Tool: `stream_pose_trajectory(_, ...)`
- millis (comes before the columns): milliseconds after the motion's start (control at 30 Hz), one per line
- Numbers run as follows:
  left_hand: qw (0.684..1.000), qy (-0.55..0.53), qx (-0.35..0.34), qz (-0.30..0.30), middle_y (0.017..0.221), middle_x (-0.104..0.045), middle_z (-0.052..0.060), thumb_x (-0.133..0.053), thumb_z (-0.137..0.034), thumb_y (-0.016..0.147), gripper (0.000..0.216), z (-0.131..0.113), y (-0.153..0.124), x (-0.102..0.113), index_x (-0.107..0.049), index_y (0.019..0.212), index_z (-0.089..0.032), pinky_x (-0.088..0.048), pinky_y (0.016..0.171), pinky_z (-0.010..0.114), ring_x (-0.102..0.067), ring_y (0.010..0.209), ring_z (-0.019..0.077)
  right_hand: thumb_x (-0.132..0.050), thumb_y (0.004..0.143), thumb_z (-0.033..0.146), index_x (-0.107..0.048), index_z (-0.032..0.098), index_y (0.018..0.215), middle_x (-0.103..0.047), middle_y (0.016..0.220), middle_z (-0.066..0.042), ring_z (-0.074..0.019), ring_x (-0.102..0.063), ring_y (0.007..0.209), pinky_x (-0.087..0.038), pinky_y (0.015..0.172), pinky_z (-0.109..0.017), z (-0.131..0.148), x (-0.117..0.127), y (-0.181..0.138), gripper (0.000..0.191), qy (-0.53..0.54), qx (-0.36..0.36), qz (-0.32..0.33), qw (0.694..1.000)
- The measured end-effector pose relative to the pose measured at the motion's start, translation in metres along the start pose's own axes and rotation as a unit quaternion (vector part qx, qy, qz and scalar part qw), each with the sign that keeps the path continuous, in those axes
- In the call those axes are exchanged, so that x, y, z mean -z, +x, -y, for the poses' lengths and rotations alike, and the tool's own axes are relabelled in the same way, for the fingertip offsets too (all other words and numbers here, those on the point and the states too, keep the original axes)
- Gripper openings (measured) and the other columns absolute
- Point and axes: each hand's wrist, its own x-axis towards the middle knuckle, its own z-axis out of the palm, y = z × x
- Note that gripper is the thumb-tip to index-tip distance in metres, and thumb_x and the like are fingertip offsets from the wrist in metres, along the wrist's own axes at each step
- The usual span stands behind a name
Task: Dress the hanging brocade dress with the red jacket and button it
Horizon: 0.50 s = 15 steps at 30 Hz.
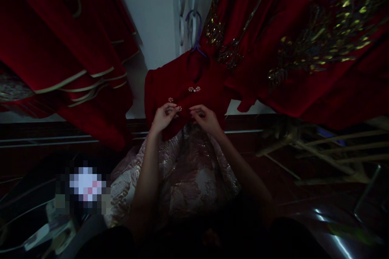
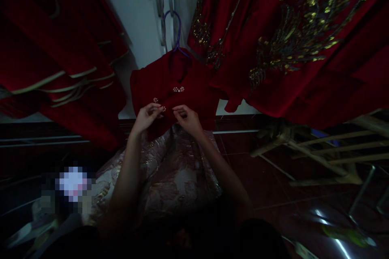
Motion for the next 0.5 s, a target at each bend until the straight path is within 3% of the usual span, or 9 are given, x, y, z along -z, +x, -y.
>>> stream_pose_trajectory(233, 0.999, -0.007, 0.029, 0.012, 0.082, -0.072, 0.006, -0.075, -0.048, 0.066, 0.041, -0.001, -0.002, 0.002, -0.07, 0.086, -0.013, -0.056, 0.064, 0.025, -0.065, 0.067, 0.0128, -0.07, 0.072, 0.032, -0.053, 0.019, 0.099, -0.064, 0.084, -0.002, -0.0124, -0.063, 0.073, -0.054, 0.065, -0.025, -0.016, -0.041, 0.023, 0.034, -0.009, 0.017, -0.067, 0.998)
stream_pose_trajectory(400, 0.996, 0.014, -0.01, -0.092, 0.092, -0.071, 0.006, -0.071, -0.04, 0.07, 0.032, 0.007, 0.004, 0.007, -0.069, 0.089, -0.015, -0.055, 0.059, 0.024, -0.064, 0.072, 0.0137, -0.068, 0.072, 0.027, -0.057, 0.019, 0.092, -0.065, 0.081, -0.001, -0.0121, -0.064, 0.072, -0.054, 0.067, -0.026, -0.021, -0.037, 0.029, 0.024, 0.002, 0.007, -0.057, 0.998)
stream_pose_trajectory(500, 0.993, 0.023, -0.039, -0.113, 0.094, -0.07, 0.007, -0.068, -0.034, 0.072, 0.03, 0.011, 0.008, 0.008, -0.066, 0.095, -0.015, -0.054, 0.061, 0.024, -0.065, 0.075, 0.0138, -0.068, 0.072, 0.027, -0.057, 0.019, 0.091, -0.065, 0.082, -0.001, -0.0125, -0.065, 0.073, -0.054, 0.068, -0.026, -0.019, -0.035, 0.03, 0.022, 0.005, 0.012, -0.059, 0.998)
